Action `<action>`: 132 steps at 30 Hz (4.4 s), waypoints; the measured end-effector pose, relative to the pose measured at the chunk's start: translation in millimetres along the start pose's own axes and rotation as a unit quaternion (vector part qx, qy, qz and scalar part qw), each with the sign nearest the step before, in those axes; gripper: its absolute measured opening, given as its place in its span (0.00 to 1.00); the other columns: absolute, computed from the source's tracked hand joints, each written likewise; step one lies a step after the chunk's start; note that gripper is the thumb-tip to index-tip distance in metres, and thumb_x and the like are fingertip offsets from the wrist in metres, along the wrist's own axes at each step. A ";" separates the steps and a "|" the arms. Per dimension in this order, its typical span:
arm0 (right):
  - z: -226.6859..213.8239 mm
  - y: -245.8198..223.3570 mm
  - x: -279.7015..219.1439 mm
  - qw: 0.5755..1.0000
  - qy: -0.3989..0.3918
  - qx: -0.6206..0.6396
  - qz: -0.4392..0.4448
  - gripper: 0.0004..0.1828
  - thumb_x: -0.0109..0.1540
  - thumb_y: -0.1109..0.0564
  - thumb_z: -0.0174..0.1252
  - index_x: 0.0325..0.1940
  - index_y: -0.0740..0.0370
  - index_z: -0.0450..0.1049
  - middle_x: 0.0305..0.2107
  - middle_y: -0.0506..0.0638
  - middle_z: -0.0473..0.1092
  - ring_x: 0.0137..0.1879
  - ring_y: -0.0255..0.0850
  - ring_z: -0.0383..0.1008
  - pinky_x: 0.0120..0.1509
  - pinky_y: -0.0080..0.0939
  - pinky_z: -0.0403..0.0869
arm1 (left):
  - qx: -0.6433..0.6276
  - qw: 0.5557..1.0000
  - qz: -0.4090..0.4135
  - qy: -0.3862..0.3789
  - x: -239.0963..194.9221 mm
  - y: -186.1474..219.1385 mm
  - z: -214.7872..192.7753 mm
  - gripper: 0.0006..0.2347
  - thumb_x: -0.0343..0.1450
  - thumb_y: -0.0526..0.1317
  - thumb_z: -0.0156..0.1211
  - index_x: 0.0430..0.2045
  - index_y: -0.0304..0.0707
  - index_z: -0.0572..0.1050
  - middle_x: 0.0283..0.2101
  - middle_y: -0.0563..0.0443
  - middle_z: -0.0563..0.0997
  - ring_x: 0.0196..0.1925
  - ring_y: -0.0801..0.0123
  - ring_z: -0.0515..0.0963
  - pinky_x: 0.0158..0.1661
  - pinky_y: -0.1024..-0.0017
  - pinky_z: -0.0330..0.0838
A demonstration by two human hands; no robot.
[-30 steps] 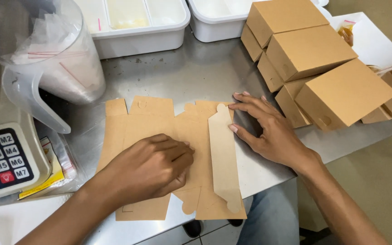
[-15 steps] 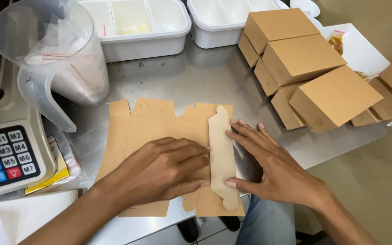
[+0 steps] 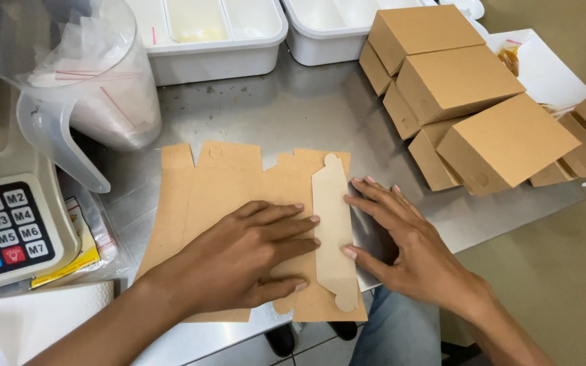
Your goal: The person folds a flat cardboard box blank on a stainless steel counter, creasing the sides and bottom flaps, then tucks the tabs to form a closed rectangular box. The finished box is held up briefly before the clip ends.
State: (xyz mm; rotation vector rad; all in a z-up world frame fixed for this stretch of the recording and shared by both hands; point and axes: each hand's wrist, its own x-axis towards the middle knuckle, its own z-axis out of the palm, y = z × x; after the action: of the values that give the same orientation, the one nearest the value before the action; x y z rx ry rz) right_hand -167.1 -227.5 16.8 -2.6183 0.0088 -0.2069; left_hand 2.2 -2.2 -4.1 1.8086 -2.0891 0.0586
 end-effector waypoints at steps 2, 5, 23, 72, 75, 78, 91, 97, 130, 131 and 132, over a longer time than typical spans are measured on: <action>1.8 6.5 3.9 1.000 0.007 -0.017 -0.001 0.36 0.62 0.47 0.64 0.73 0.54 0.64 0.73 0.51 0.60 0.82 0.47 0.51 0.82 0.61 0.45 | -0.004 1.000 -0.003 -0.002 0.1 0.0 -0.1 0.24 0.77 0.57 0.47 0.57 0.39 0.77 0.67 0.43 0.74 0.72 0.52 0.67 0.65 0.59 0.56; 0.9 13.3 10.9 0.999 0.011 -0.031 0.008 0.37 0.62 0.47 0.64 0.73 0.53 0.63 0.74 0.52 0.58 0.82 0.47 0.49 0.81 0.66 0.40 | -0.008 1.000 -0.004 0.000 0.5 0.4 -0.9 0.23 0.77 0.57 0.48 0.56 0.40 0.77 0.66 0.43 0.74 0.71 0.52 0.67 0.64 0.59 0.57; -0.6 35.3 44.4 0.998 0.025 -0.041 0.030 0.32 0.64 0.47 0.60 0.71 0.52 0.65 0.74 0.56 0.56 0.82 0.50 0.50 0.81 0.65 0.43 | -0.002 1.000 0.001 0.008 -0.4 -1.6 -0.6 0.21 0.77 0.55 0.49 0.54 0.41 0.77 0.65 0.46 0.75 0.70 0.52 0.69 0.64 0.59 0.58; 15.7 8.6 -3.3 0.931 0.200 0.224 0.207 0.20 0.63 0.57 0.63 0.56 0.60 0.65 0.36 0.46 0.75 0.32 0.28 0.63 0.29 0.29 0.62 | -0.469 0.808 -0.162 0.317 1.2 -16.8 -70.2 0.24 0.74 0.44 0.54 0.66 0.35 0.63 0.67 0.48 0.72 0.65 0.65 0.76 0.61 0.69 0.74; 14.2 -0.4 0.1 0.940 0.206 0.167 0.214 0.33 0.59 0.56 0.67 0.66 0.57 0.64 0.28 0.44 0.70 0.22 0.28 0.52 0.23 0.29 0.56 | -0.369 0.857 -0.175 0.313 2.9 -23.5 -64.0 0.21 0.74 0.40 0.60 0.63 0.38 0.66 0.70 0.45 0.70 0.69 0.62 0.75 0.68 0.65 0.72; 14.2 -10.0 1.0 0.932 0.214 0.195 0.220 0.42 0.58 0.58 0.66 0.74 0.57 0.55 0.47 0.47 0.75 0.24 0.28 0.52 0.24 0.27 0.57 | -0.344 0.847 -0.310 0.259 6.4 -22.1 -67.3 0.23 0.70 0.45 0.61 0.62 0.53 0.68 0.65 0.57 0.76 0.53 0.75 0.82 0.49 0.76 0.78; 10.4 5.5 -18.8 0.916 0.201 0.254 0.235 0.21 0.62 0.58 0.64 0.59 0.62 0.70 0.25 0.45 0.65 0.26 0.31 0.61 0.34 0.32 0.65 | -0.125 0.925 -0.318 0.163 -4.5 -45.7 -31.4 0.27 0.72 0.48 0.60 0.66 0.41 0.66 0.72 0.38 0.63 0.74 0.48 0.63 0.64 0.53 0.60; 14.6 -13.7 -31.5 0.964 0.131 -0.106 0.206 0.26 0.53 0.36 0.73 0.21 0.51 0.66 0.21 0.36 0.67 0.30 0.32 0.67 0.31 0.37 0.66 | 0.055 0.981 -0.148 0.110 -3.8 -31.2 -26.4 0.16 0.74 0.49 0.58 0.52 0.42 0.79 0.66 0.40 0.73 0.73 0.43 0.63 0.69 0.37 0.46; 37.3 -11.8 -46.7 0.976 0.205 -0.022 -0.067 0.09 0.58 0.54 0.68 0.41 0.56 0.81 0.40 0.46 0.79 0.50 0.40 0.78 0.59 0.43 0.71 | 0.010 0.998 -0.051 0.029 -3.7 -5.2 -6.9 0.31 0.74 0.58 0.54 0.66 0.32 0.64 0.75 0.27 0.55 0.76 0.42 0.56 0.72 0.46 0.44; 38.6 -13.0 -47.4 0.978 0.197 -0.015 -0.067 0.09 0.60 0.54 0.65 0.44 0.54 0.82 0.42 0.45 0.79 0.51 0.40 0.77 0.59 0.44 0.70 | -0.051 0.998 -0.032 0.024 -2.0 -1.3 -8.9 0.27 0.74 0.51 0.55 0.67 0.40 0.64 0.74 0.28 0.59 0.76 0.42 0.59 0.71 0.46 0.45; 39.8 -14.4 -48.1 0.980 0.189 -0.007 -0.066 0.10 0.62 0.54 0.62 0.47 0.53 0.82 0.44 0.45 0.79 0.53 0.40 0.77 0.58 0.44 0.70 | -0.111 0.994 -0.013 0.019 -0.4 2.5 -10.8 0.25 0.74 0.44 0.55 0.69 0.48 0.64 0.72 0.30 0.62 0.75 0.42 0.61 0.70 0.45 0.46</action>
State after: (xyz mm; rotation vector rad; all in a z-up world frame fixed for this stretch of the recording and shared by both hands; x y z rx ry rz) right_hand -209.3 -193.3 -17.2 -2.5549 -0.0338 -0.7492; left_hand 2.5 1.6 6.3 1.6880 -1.9586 -0.1401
